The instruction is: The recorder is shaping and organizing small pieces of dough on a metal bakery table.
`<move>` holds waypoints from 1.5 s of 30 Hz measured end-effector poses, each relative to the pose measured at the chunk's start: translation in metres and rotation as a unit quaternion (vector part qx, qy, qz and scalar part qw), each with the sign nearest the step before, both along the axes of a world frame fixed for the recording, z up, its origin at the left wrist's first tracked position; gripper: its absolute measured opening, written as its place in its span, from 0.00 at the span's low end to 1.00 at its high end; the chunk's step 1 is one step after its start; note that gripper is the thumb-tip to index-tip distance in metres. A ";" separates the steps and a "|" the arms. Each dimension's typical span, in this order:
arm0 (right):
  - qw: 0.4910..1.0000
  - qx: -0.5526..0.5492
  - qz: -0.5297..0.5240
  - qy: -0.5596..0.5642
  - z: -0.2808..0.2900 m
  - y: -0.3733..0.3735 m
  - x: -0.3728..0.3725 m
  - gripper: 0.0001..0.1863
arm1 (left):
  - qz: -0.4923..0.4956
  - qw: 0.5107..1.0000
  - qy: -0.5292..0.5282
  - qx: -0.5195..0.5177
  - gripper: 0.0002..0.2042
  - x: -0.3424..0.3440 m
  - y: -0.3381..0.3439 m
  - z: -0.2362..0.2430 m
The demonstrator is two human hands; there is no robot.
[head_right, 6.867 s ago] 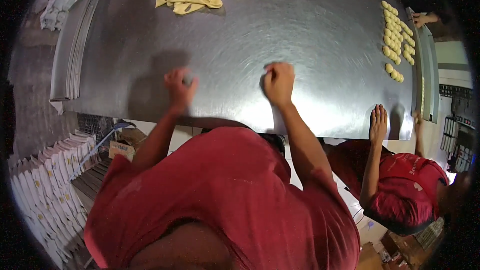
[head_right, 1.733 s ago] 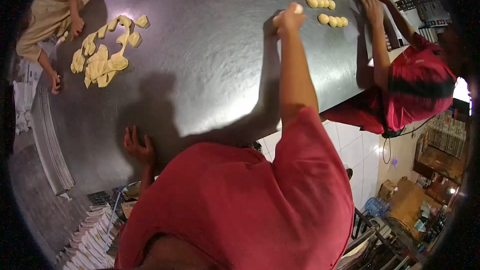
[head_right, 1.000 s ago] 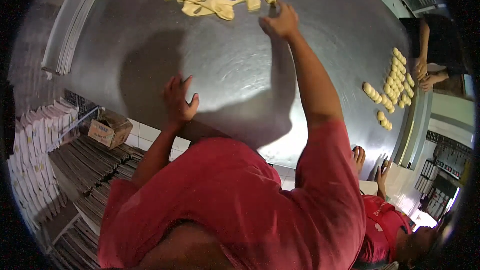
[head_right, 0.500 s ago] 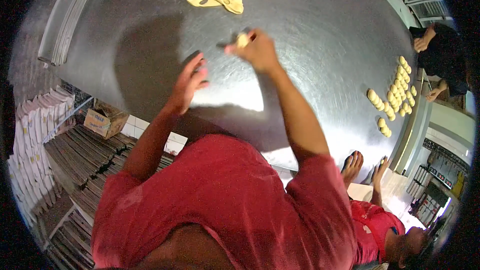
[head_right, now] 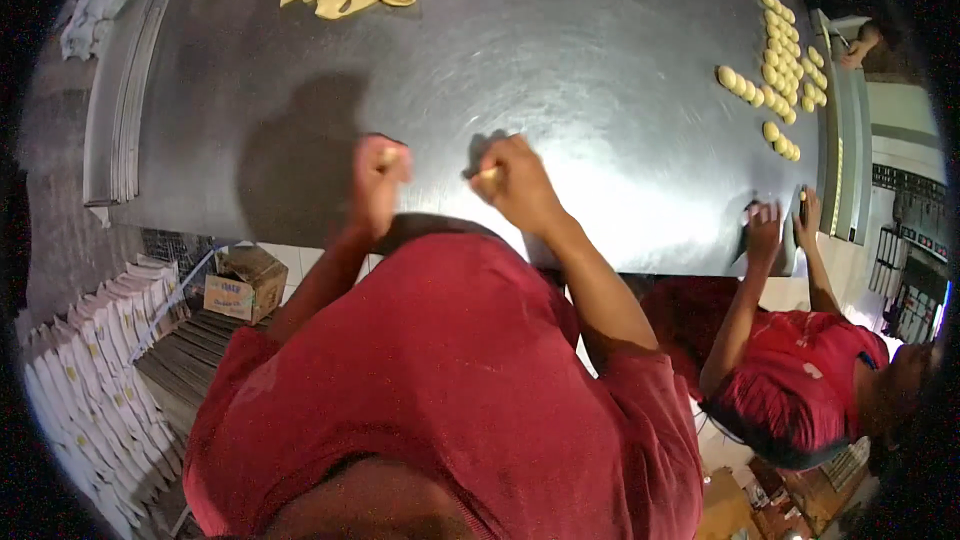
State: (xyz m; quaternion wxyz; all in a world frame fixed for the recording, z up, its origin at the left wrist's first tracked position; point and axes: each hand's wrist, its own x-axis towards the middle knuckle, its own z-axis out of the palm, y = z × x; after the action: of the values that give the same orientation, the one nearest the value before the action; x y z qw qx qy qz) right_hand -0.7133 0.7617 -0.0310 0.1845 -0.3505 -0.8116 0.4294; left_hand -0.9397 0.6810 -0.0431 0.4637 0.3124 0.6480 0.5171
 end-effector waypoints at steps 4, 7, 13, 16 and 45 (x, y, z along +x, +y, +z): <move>0.979 -0.042 -0.194 0.042 -0.007 -0.026 0.045 0.11 | 0.037 0.967 0.252 0.026 0.09 -0.045 -0.059 0.004; 0.973 0.060 -0.180 -0.132 -0.011 -0.049 0.086 0.10 | -0.225 0.838 0.494 0.054 0.11 -0.072 -0.120 -0.004; 0.881 0.320 -0.240 -0.255 -0.030 0.027 0.072 0.14 | -0.088 0.743 0.638 0.181 0.09 -0.124 -0.013 -0.051; 0.911 0.215 -0.306 -0.174 -0.039 0.034 0.018 0.10 | -0.167 0.818 0.542 0.096 0.07 -0.049 0.027 -0.022; 0.935 0.208 -0.282 -0.050 -0.052 0.019 0.048 0.07 | -0.099 0.825 0.538 0.146 0.06 -0.041 0.006 -0.019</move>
State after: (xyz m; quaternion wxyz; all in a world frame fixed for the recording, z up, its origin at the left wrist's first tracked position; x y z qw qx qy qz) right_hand -0.6657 0.7808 -0.0829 0.3255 -0.5395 -0.7591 0.1632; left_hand -0.9809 0.6867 -0.0623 0.0393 0.6674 0.6771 0.3075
